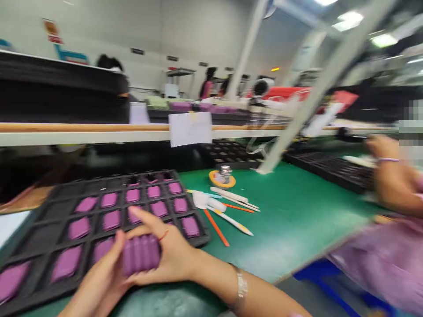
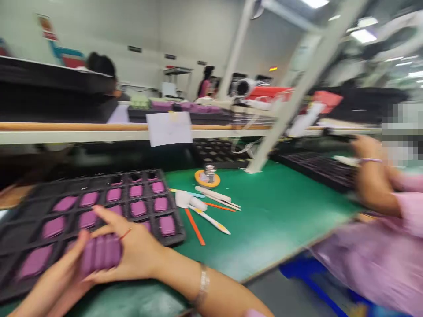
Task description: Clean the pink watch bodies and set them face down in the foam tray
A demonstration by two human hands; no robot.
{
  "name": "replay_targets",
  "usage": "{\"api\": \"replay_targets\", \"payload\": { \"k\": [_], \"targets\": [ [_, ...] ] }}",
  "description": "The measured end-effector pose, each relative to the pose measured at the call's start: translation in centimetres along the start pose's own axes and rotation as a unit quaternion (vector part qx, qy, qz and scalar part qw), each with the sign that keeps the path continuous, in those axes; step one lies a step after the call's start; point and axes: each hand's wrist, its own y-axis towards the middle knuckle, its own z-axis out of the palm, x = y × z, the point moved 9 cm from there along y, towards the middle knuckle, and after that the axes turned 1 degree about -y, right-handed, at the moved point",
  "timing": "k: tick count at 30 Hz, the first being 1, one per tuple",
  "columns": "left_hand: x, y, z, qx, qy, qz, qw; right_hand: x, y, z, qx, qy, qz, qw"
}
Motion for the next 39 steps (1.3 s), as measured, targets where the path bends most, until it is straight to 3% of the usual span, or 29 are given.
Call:
{"api": "replay_targets", "payload": {
  "k": [3,7,19,31,36,39],
  "targets": [
    [-0.6,-0.7,-1.1,-0.08,-0.047,0.019,0.996,-0.5,-0.3,-0.1,0.017,0.011,-0.006,1.0],
    [-1.5,-0.5,-0.2,-0.084,-0.055,0.041,0.994,0.1,-0.8,-0.1,0.015,-0.026,-0.034,0.999],
    [-1.4,-0.5,0.2,-0.074,-0.104,0.018,0.992,0.0,-1.2,-0.1,-0.006,-0.095,-0.047,0.994],
    [-1.7,-0.8,0.9,-0.026,-0.108,0.004,0.994,-1.3,-1.0,-0.1,-0.017,-0.001,0.059,0.998],
    [-1.7,-1.2,0.6,-0.04,-0.085,-0.017,0.995,-1.6,-0.9,-0.4,-0.016,0.024,0.068,0.997],
    [-1.9,-1.1,0.4,-0.036,-0.039,0.004,0.999,-1.6,-1.0,-0.5,-0.014,0.017,0.068,0.997]
  ]
}}
